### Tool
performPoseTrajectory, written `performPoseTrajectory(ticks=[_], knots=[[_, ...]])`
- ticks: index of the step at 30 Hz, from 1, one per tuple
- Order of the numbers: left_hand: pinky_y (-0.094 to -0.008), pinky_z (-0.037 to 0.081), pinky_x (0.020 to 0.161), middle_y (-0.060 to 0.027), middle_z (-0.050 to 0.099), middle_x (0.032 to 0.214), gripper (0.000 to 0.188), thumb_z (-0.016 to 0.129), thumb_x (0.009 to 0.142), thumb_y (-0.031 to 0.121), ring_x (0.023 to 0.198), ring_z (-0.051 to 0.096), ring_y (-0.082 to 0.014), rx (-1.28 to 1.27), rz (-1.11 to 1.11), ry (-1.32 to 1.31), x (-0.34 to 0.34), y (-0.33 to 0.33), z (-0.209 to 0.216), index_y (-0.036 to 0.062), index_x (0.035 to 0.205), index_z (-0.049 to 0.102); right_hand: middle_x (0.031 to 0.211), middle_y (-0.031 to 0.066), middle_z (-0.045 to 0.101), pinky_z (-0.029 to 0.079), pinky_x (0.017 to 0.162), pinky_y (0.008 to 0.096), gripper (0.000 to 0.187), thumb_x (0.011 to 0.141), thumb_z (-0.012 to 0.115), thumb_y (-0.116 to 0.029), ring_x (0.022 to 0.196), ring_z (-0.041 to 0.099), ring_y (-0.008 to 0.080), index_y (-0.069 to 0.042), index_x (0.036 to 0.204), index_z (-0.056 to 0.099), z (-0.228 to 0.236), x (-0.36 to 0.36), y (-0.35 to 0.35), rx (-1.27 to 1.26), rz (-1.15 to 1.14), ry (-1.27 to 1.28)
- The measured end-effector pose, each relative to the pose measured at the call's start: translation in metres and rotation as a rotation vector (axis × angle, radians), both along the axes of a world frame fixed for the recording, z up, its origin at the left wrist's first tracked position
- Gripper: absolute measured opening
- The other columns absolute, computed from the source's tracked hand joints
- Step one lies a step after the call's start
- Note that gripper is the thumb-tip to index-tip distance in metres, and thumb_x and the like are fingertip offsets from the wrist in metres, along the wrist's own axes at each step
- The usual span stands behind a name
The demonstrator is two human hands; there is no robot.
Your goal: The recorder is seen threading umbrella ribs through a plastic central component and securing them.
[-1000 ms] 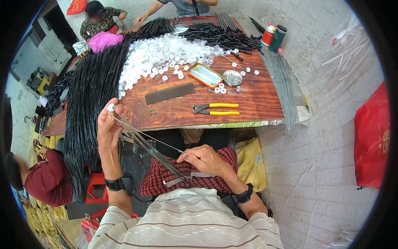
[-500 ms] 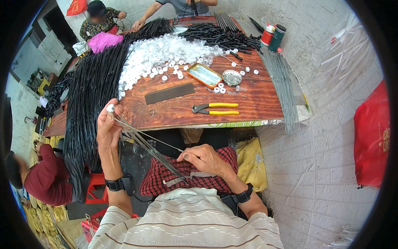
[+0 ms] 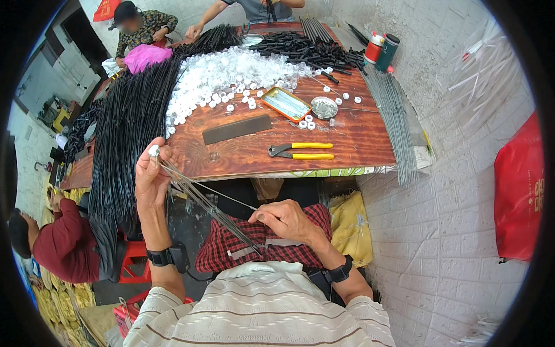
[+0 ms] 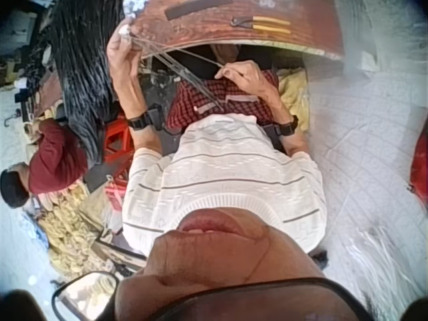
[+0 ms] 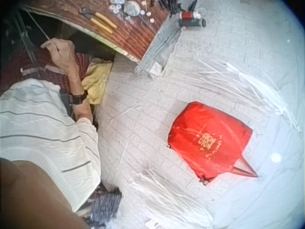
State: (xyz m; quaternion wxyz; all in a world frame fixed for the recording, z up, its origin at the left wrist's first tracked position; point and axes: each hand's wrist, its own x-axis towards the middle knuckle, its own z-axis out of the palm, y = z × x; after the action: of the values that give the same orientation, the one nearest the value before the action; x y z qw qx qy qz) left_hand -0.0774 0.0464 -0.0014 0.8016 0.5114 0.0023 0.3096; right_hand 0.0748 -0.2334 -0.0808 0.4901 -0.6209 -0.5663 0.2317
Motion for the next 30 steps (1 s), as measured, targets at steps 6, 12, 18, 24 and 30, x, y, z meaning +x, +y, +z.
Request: performPoseTrajectory(ticks=[6, 12, 18, 24, 30], knots=[[-0.0342, 0.057, 0.082, -0.0080, 0.068, 0.096, 0.049, 0.074, 0.085, 0.018, 0.096, 0.066, -0.0228, -0.002, 0.004, -0.003, 0.0008, -0.0019, 0.0009, -0.0029, 0.126, 0.057, 0.084, 0.0131, 0.072, 0.054, 0.067, 0.0339, 0.037, 0.098, 0.049, -0.032, 0.074, 0.070, 0.0277, -0.003, 0.092, 0.072, 0.0019, 0.0005, -0.0009, 0.000, 0.013, -0.004], [-0.0338, 0.057, 0.081, -0.0085, 0.068, 0.097, 0.050, 0.073, 0.086, 0.018, 0.096, 0.066, -0.0228, 0.011, 0.009, -0.013, 0.0006, -0.0003, -0.0006, -0.0032, 0.127, 0.056, 0.084, 0.0132, 0.072, 0.054, 0.067, 0.0344, 0.037, 0.098, 0.049, -0.032, 0.074, 0.069, 0.0279, -0.003, 0.092, 0.072, 0.0007, -0.0005, -0.0022, 0.008, 0.023, 0.015], [-0.0346, 0.057, 0.082, -0.0093, 0.068, 0.097, 0.050, 0.073, 0.086, 0.017, 0.097, 0.066, -0.0234, 0.012, 0.001, -0.020, 0.0000, -0.0009, -0.0007, -0.0041, 0.128, 0.055, 0.083, 0.0129, 0.071, 0.054, 0.067, 0.0339, 0.038, 0.099, 0.049, -0.032, 0.074, 0.069, 0.0273, -0.004, 0.092, 0.072, -0.0016, -0.0014, -0.0015, 0.029, 0.021, 0.016], [-0.0344, 0.057, 0.083, -0.0095, 0.068, 0.097, 0.050, 0.074, 0.086, 0.017, 0.098, 0.066, -0.0233, 0.009, 0.000, -0.013, -0.0001, -0.0016, -0.0006, -0.0042, 0.128, 0.055, 0.083, 0.0123, 0.072, 0.054, 0.067, 0.0337, 0.038, 0.099, 0.049, -0.033, 0.073, 0.069, 0.0269, -0.004, 0.092, 0.072, -0.0028, -0.0023, -0.0021, 0.026, 0.017, 0.012], [-0.0342, 0.057, 0.083, -0.0094, 0.068, 0.097, 0.050, 0.074, 0.086, 0.018, 0.098, 0.066, -0.0233, 0.013, 0.005, -0.016, 0.0017, -0.0019, -0.0010, -0.0041, 0.128, 0.056, 0.082, 0.0120, 0.072, 0.054, 0.066, 0.0338, 0.039, 0.099, 0.049, -0.034, 0.074, 0.070, 0.0272, -0.004, 0.091, 0.072, -0.0044, -0.0018, -0.0020, 0.031, 0.001, 0.023]])
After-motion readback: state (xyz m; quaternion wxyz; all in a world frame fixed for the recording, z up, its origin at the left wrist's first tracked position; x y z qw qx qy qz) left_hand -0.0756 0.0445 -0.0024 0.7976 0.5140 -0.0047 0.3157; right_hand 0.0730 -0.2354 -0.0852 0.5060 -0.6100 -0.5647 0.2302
